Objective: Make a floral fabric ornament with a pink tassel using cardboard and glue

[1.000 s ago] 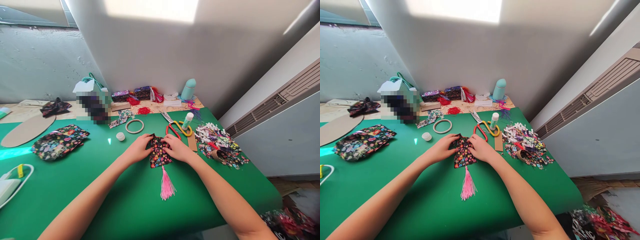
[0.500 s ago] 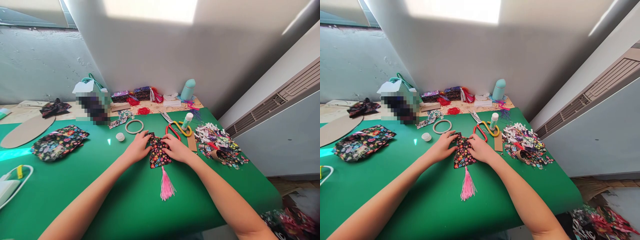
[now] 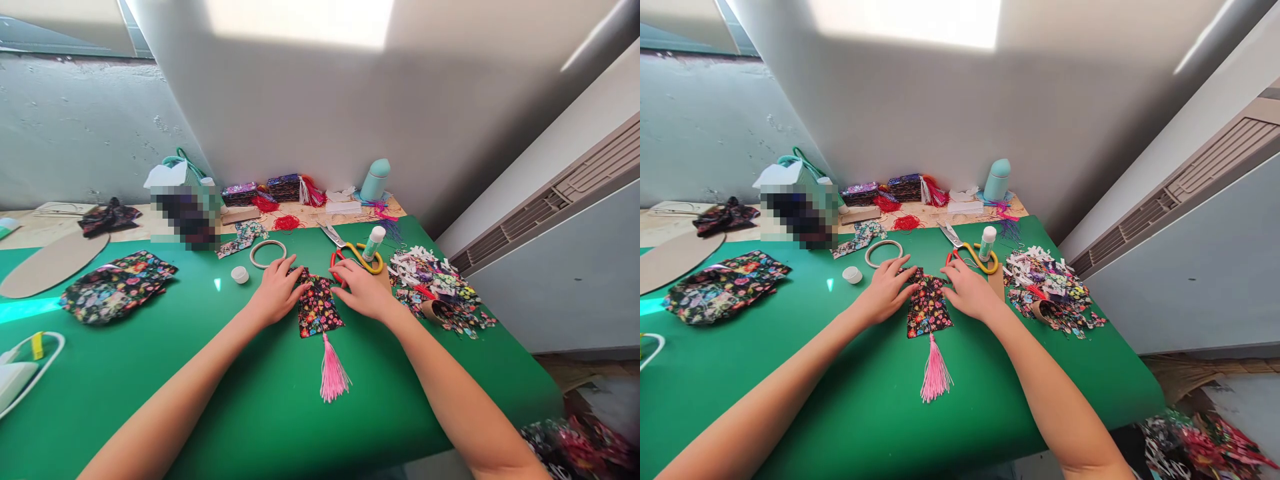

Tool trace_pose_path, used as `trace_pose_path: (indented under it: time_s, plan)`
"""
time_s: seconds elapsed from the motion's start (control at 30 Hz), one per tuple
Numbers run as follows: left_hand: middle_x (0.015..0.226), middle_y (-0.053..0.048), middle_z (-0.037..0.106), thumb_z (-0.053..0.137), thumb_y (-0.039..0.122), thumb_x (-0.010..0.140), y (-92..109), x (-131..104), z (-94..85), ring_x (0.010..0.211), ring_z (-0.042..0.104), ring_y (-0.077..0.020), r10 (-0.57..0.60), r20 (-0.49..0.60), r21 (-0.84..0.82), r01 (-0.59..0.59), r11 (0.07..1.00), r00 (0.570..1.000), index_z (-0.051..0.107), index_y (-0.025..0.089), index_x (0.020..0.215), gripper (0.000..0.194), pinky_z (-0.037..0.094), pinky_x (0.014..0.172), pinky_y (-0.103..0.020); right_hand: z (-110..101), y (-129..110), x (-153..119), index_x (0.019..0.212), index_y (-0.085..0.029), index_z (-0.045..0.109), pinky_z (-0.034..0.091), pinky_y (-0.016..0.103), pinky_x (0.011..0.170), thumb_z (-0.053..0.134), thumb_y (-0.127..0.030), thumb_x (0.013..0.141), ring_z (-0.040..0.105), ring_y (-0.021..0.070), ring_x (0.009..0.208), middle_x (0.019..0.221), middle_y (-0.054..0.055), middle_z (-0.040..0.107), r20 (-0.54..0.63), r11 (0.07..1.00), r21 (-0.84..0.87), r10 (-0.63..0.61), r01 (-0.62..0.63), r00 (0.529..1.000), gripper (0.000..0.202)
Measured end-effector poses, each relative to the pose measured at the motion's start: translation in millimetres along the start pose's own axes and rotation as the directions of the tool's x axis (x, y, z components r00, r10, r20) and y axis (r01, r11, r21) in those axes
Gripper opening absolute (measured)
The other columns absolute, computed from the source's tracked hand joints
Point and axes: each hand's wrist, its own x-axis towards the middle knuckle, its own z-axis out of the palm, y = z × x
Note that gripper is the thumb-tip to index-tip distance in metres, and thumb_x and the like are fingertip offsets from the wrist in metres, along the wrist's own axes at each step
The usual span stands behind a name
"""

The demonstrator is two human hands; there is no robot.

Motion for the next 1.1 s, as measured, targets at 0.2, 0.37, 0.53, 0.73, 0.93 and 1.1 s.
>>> trace_pose_path:
  time_s: [0.2,0.37,0.53,0.73,0.93,1.1]
  plan:
    - [0.137,-0.018,0.042,0.041,0.039,0.093,3.9,-0.1,-6.4,0.123,0.035,-0.0322,0.054,-0.045,0.061,-0.052,0.997,0.997,0.052,0.013,0.123,0.041,0.035,0.1,-0.053,-33.7,-2.5,-17.7,0.103,-0.011,0.057,0.049,0.034,0.074,0.052,-0.025,0.089,0.062,0.0273,0.093,0.097,0.013,0.062,-0.006,0.823,-0.386,0.449,-0.416,0.893,0.021]
    - [0.133,-0.016,0.046,0.044,0.035,0.092,5.6,-1.3,-9.6,0.122,0.038,-0.0314,0.091,-0.073,0.052,-0.087,0.995,0.993,0.052,0.016,0.121,0.036,0.037,0.1,-0.053,-22.2,-8.8,-31.9,0.105,-0.007,0.057,0.049,0.034,0.069,0.049,-0.031,0.09,0.064,0.0293,0.089,0.098,0.017,0.058,-0.115,0.653,-0.451,0.634,-0.609,0.764,0.028]
    - [0.131,-0.016,0.048,0.047,0.029,0.09,11.3,-4.5,-10.6,0.123,0.038,-0.0321,0.116,-0.137,0.016,-0.115,0.993,0.984,0.055,0.015,0.116,0.031,0.037,0.101,-0.054,-11.5,-4.9,-29.6,0.104,-0.008,0.056,0.049,0.035,0.07,0.052,-0.033,0.088,0.063,0.03,0.09,0.1,0.019,0.055,-0.198,0.625,-0.428,0.64,-0.653,0.742,0.03]
    - [0.131,-0.015,0.048,0.048,0.023,0.089,16.0,-12.4,-1.9,0.125,0.037,-0.0311,0.139,-0.183,-0.018,-0.145,0.989,0.973,0.058,0.016,0.111,0.025,0.038,0.102,-0.053,-8.9,4.7,-30.7,0.108,-0.006,0.055,0.048,0.035,0.073,0.05,-0.025,0.087,0.063,0.0312,0.092,0.1,0.021,0.057,-0.167,0.618,-0.451,0.65,-0.644,0.741,0.029]
    - [0.129,-0.015,0.048,0.046,0.021,0.09,19.5,-12.8,5.7,0.123,0.038,-0.0287,0.179,-0.178,-0.046,-0.19,0.981,0.968,0.057,0.014,0.109,0.023,0.039,0.102,-0.049,-12.7,4.6,-31.7,0.107,-0.001,0.052,0.046,0.037,0.079,0.049,-0.019,0.084,0.062,0.0334,0.095,0.1,0.024,0.059,-0.119,0.613,-0.433,0.688,-0.661,0.716,0.029]
    - [0.127,-0.014,0.049,0.046,0.021,0.091,17.0,-11.3,8.3,0.12,0.04,-0.0268,0.136,-0.175,-0.132,-0.16,0.978,0.975,0.057,0.015,0.109,0.022,0.04,0.101,-0.047,-20.3,-1.0,-36.1,0.106,-0.002,0.051,0.047,0.037,0.075,0.051,-0.019,0.082,0.064,0.0338,0.093,0.099,0.024,0.061,-0.038,0.597,-0.426,0.738,-0.679,0.673,0.029]
